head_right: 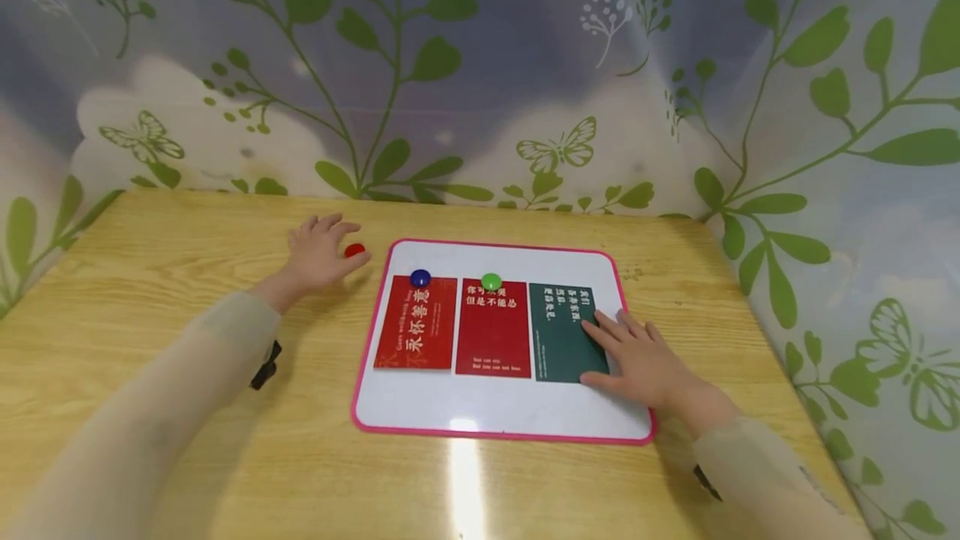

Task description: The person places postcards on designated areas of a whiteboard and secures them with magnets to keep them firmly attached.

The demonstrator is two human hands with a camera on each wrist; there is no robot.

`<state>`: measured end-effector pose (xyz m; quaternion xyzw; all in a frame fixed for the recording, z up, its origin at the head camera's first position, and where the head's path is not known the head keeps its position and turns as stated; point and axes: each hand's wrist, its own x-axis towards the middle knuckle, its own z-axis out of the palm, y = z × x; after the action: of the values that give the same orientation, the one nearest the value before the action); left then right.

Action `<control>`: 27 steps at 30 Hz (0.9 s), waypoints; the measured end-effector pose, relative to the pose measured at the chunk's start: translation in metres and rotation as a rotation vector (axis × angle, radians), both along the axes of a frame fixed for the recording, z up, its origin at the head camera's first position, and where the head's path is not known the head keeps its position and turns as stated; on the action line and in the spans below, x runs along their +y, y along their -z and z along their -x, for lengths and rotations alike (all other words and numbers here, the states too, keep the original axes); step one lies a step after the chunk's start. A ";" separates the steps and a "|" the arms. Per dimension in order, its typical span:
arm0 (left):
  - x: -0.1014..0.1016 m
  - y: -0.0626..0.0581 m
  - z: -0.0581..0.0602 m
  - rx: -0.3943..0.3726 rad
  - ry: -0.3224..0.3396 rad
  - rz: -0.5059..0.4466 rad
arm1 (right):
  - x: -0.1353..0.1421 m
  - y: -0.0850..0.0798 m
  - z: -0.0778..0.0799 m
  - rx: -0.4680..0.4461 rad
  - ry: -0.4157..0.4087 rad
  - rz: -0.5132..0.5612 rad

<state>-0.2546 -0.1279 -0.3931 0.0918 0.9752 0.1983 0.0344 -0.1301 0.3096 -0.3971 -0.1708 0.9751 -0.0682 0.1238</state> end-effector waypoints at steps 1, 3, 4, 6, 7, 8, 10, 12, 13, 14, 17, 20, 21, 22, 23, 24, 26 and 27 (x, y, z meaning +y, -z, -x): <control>-0.002 0.002 0.001 -0.003 -0.004 0.022 | 0.000 0.000 0.000 -0.006 0.004 0.001; -0.004 0.004 0.002 -0.014 -0.017 0.059 | 0.001 0.001 0.000 -0.010 0.004 0.002; -0.005 0.005 0.002 -0.020 -0.023 0.075 | 0.001 0.001 0.000 -0.011 0.001 0.002; -0.005 0.005 0.003 -0.031 -0.037 0.111 | 0.002 0.001 0.000 -0.005 -0.012 0.003; -0.005 0.005 0.003 -0.035 -0.045 0.124 | 0.003 0.001 0.000 -0.001 -0.019 0.002; -0.004 0.005 0.003 -0.039 -0.054 0.139 | 0.004 0.002 0.000 0.005 -0.027 0.001; -0.004 0.005 0.003 -0.042 -0.070 0.158 | 0.004 0.002 0.000 0.014 -0.038 0.001; -0.003 0.006 0.003 -0.042 -0.085 0.168 | 0.005 0.003 0.000 0.010 -0.033 0.003; -0.003 0.006 0.003 -0.041 -0.088 0.171 | 0.006 0.003 0.000 0.007 -0.030 0.005; -0.003 0.007 0.004 -0.041 -0.093 0.171 | 0.006 0.004 0.000 0.005 -0.028 0.006; -0.003 0.009 0.004 -0.040 -0.103 0.165 | 0.006 0.005 0.001 -0.006 -0.018 0.014; -0.003 0.011 0.005 -0.040 -0.110 0.160 | 0.007 0.006 0.002 -0.010 -0.017 0.018; -0.003 0.012 0.006 -0.040 -0.111 0.161 | 0.007 0.007 0.002 -0.011 -0.017 0.021; -0.002 0.012 0.006 -0.039 -0.110 0.162 | 0.007 0.007 0.003 -0.011 -0.016 0.021; -0.002 0.013 0.006 -0.038 -0.110 0.161 | 0.007 0.007 0.003 -0.012 -0.014 0.023; -0.002 0.013 0.007 -0.038 -0.110 0.160 | 0.007 0.007 0.003 -0.007 -0.018 0.024; -0.001 0.014 0.007 -0.036 -0.110 0.156 | 0.007 0.006 0.003 -0.004 -0.019 0.029; 0.000 0.014 0.007 -0.035 -0.108 0.156 | 0.007 0.006 0.002 0.000 -0.021 0.030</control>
<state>-0.2617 -0.1279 -0.4069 0.0327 0.9904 0.1251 0.0479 -0.1326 0.3167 -0.4031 -0.1830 0.9721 -0.0815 0.1218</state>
